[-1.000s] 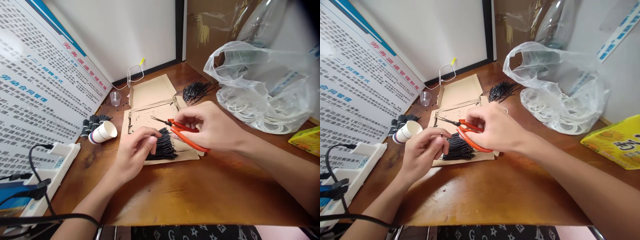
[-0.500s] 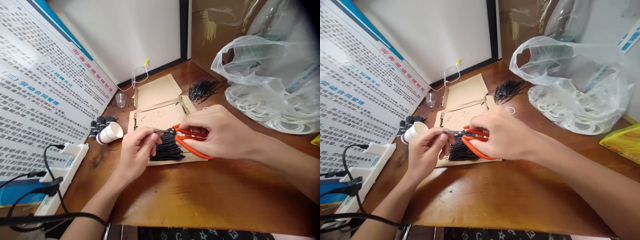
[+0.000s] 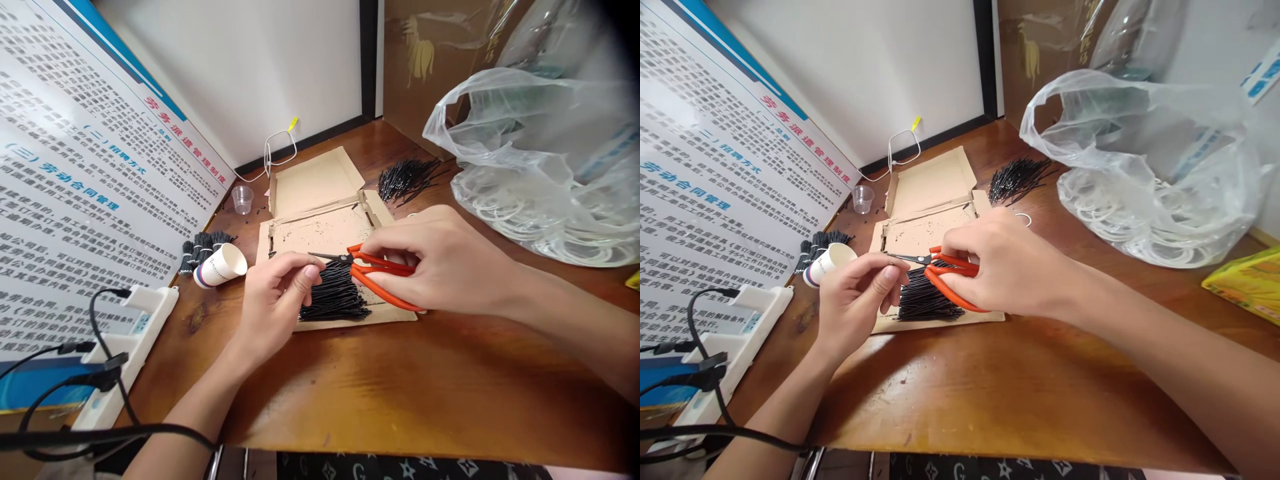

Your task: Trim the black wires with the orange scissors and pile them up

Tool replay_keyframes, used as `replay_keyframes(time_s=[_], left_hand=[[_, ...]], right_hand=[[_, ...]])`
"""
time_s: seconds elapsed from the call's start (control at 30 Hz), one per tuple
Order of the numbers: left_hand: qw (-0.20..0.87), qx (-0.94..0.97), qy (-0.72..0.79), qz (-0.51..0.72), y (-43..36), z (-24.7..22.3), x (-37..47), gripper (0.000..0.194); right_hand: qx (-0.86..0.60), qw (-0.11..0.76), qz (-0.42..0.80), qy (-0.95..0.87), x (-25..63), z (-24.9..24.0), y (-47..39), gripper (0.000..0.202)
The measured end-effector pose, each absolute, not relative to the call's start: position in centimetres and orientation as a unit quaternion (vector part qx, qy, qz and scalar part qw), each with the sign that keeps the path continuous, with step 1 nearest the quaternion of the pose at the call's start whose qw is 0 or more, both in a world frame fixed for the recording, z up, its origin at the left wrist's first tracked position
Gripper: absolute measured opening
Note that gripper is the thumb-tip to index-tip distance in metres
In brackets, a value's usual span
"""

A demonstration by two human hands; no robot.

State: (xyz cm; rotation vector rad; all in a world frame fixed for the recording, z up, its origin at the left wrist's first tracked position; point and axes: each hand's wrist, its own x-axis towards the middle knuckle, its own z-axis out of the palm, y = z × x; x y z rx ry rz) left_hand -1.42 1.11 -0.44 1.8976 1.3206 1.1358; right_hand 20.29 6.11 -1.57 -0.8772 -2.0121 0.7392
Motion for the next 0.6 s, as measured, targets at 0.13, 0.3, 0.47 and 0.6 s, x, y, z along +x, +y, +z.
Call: replay_keyframes(time_s=[0.13,0.3,0.47,0.6], left_hand=[[0.266,0.714,0.492,0.421,1.0,-0.4,-1.4,0.014],[0.213,0.743,0.489,0.404,1.0,-0.6,-1.3,0.013],[0.156,0.77,0.486,0.384,1.1,-0.8,-1.5,0.009],[0.175,0.737,0.524,0.389,2.6,-1.4,-2.1,0.012]], right_hand=[[-0.335,0.388,0.247,-0.822,20.2,-1.6,6.1,0.023],[-0.345,0.39,0.509,-0.685,19.3,-1.4,5.4,0.024],[-0.314,0.387,0.595,-0.63,18.6,-1.1,5.0,0.027],[-0.364,0.445,0.554,-0.602,19.0,-1.1,6.0,0.027]])
